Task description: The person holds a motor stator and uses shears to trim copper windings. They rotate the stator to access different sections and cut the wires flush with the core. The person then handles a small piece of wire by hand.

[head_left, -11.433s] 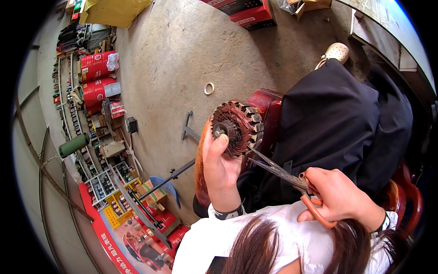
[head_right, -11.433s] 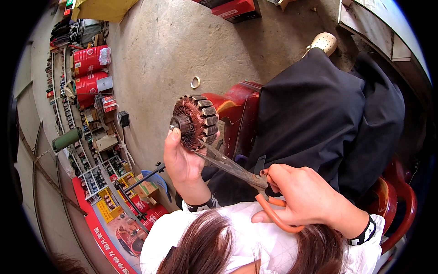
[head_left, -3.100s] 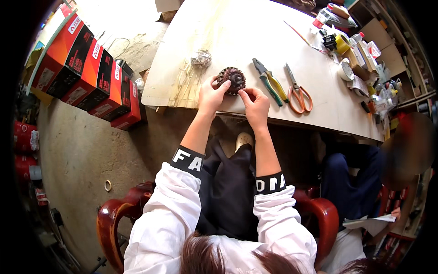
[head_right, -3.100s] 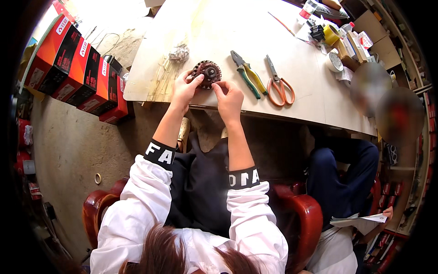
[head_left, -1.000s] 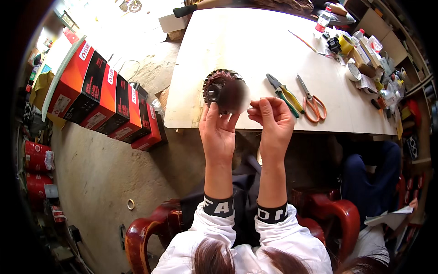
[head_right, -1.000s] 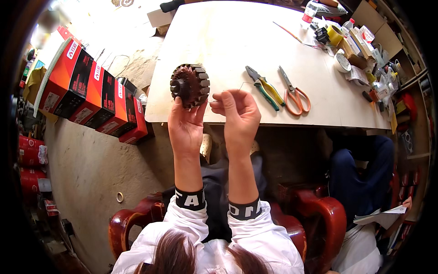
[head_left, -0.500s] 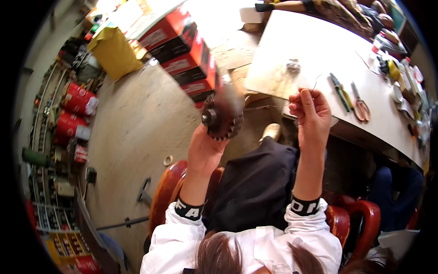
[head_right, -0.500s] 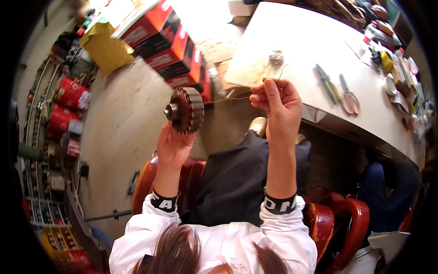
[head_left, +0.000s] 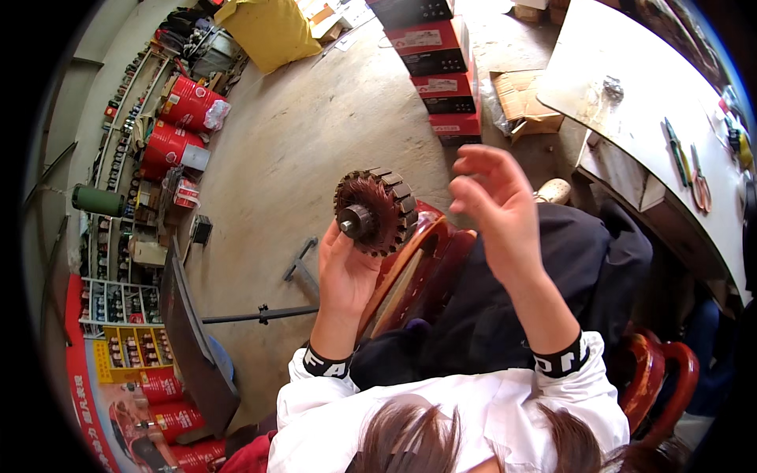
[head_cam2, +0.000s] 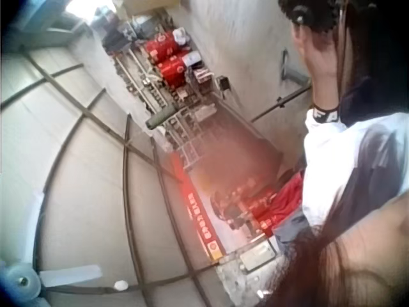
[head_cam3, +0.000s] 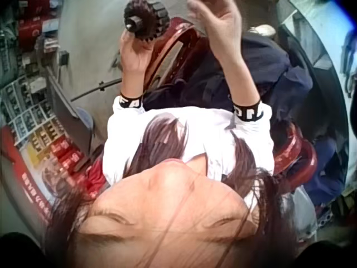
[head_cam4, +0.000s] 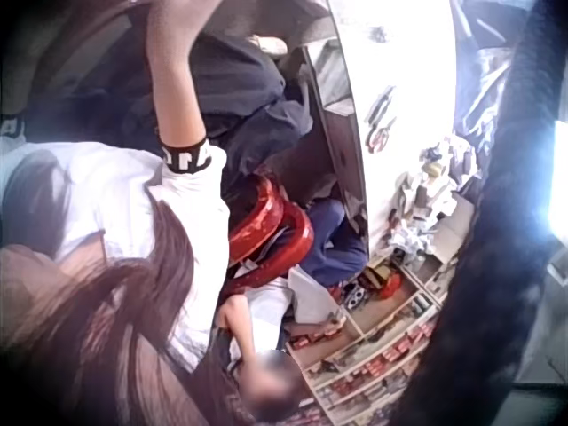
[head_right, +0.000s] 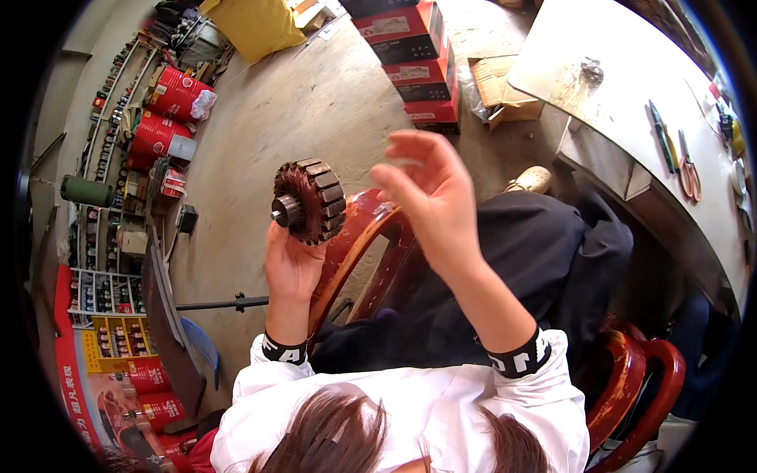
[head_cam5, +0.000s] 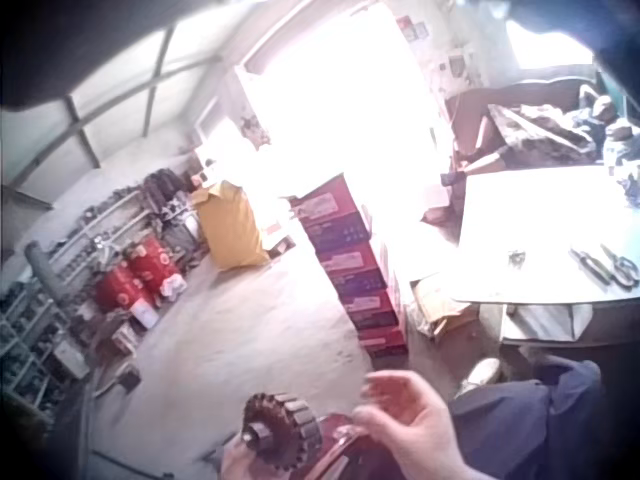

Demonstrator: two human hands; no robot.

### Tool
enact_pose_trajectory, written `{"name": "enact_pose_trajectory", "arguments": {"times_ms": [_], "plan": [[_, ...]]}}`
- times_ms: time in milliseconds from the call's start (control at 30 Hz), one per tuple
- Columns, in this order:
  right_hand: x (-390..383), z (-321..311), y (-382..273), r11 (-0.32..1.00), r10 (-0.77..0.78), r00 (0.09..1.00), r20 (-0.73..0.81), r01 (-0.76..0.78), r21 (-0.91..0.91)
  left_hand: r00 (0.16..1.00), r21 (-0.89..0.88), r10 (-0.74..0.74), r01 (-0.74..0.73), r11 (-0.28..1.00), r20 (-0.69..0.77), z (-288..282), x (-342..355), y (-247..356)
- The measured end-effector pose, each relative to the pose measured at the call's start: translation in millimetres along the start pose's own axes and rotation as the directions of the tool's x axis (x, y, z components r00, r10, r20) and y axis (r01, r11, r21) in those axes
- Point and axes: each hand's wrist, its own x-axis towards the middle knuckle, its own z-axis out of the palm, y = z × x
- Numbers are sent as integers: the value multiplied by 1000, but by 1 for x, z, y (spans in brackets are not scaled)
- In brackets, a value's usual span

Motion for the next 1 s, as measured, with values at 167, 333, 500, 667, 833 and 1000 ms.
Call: {"name": "enact_pose_trajectory", "arguments": {"times_ms": [167,333,500,667,833,1000], "plan": [[-5,4,51,965,202,976,81,-212,154,998,59,-17,20,998,-56,-24,-6,3],[-8,10,74,950,273,957,101,-285,131,991,27,-55,59,998,-126,-44,-4,-5],[-1,10,87,932,342,936,83,-350,100,990,100,-16,31,995,-139,-69,-5,-11],[10,18,98,938,345,938,43,-343,-44,984,191,7,27,981,-178,-83,-7,-10],[15,28,110,950,288,957,24,-282,-136,977,239,51,0,971,-208,-86,-5,-4],[15,31,111,960,277,961,6,-277,-27,966,274,104,-36,961,-236,-83,-5,-3]]}}
